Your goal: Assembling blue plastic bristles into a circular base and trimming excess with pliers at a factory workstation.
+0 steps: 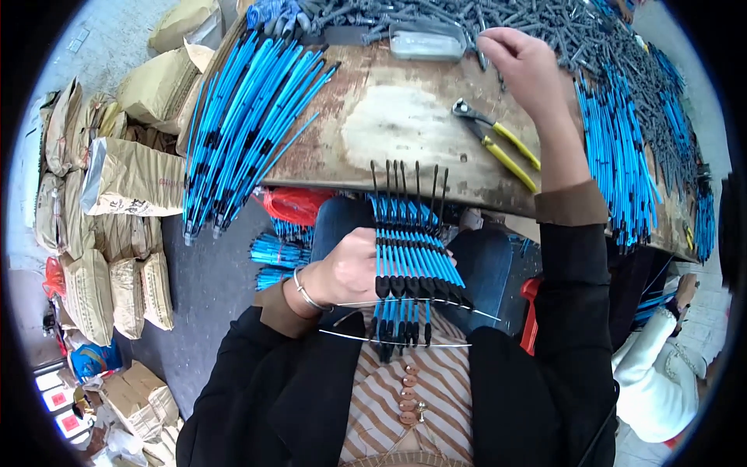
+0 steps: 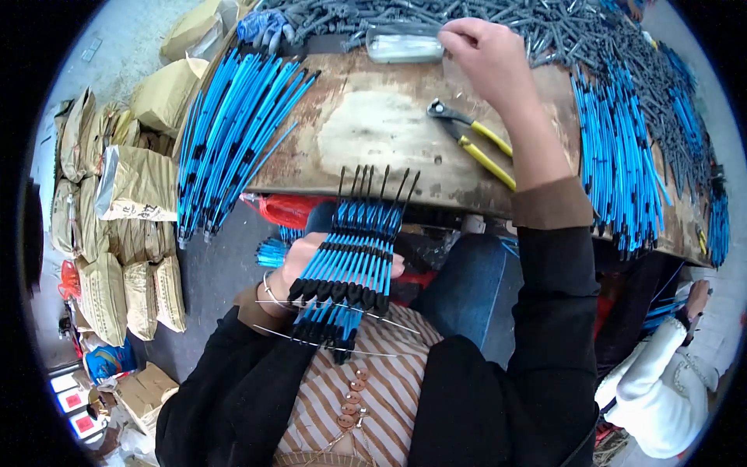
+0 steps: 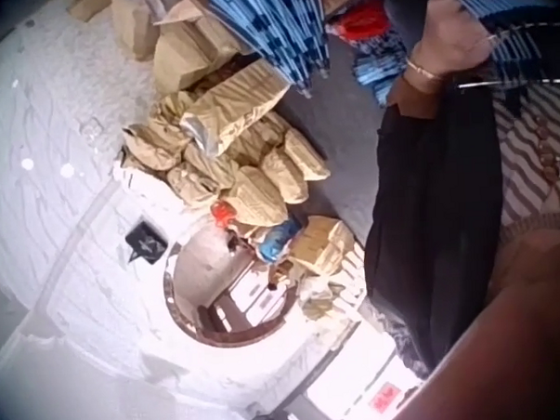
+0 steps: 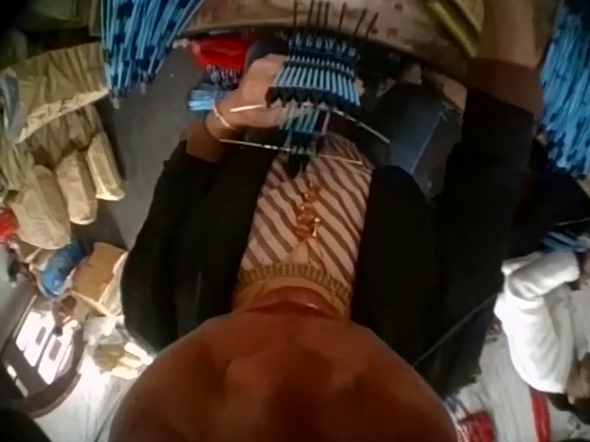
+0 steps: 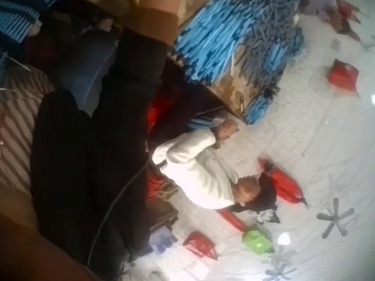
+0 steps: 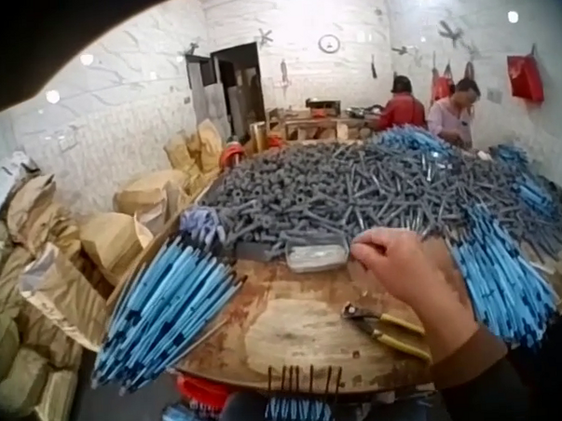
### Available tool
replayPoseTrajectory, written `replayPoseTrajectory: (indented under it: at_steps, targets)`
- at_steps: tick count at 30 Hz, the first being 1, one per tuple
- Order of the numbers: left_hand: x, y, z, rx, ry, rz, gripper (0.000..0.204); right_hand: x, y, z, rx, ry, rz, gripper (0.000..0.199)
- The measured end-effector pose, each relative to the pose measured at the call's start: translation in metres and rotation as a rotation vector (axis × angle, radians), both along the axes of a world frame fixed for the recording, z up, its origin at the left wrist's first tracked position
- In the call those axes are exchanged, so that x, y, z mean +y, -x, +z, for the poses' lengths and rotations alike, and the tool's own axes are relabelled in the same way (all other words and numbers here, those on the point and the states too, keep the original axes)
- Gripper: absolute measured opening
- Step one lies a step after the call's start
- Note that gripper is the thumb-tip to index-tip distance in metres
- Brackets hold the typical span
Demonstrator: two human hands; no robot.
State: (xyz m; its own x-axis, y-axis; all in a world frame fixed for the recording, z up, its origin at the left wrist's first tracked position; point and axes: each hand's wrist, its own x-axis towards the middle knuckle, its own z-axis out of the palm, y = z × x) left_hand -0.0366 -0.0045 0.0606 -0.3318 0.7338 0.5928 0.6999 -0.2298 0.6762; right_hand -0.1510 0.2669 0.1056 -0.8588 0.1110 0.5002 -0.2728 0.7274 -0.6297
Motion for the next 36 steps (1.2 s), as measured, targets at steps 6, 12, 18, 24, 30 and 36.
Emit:
replayPoseTrajectory:
  at_steps: [6,12,18,24,30,36]
  targets:
    - [-0.001,0.016,0.022,-0.288,0.015,-0.061,0.019,0.009,0.112,-0.031,-0.238,-0.518,0.083,0.02]
    - [-0.017,0.013,0.022,-0.409,0.026,-0.081,0.02,-0.032,0.129,-0.046,-0.349,-0.681,0.044,0.014]
    - [-0.013,0.014,0.027,-0.424,0.092,-0.078,0.02,-0.027,0.115,-0.045,-0.16,-0.795,-0.015,0.019]
    - [-0.007,0.005,0.023,-0.347,0.072,-0.028,0.02,-0.025,0.072,-0.036,0.074,-0.615,-0.111,0.015]
    - [-0.003,0.012,0.009,-0.262,0.043,-0.056,0.024,-0.012,-0.085,-0.04,-0.21,-0.189,0.283,0.019]
    - [-0.007,0.006,-0.007,-0.231,0.105,0.0,0.022,-0.009,-0.147,-0.056,-0.35,-0.316,0.124,0.019]
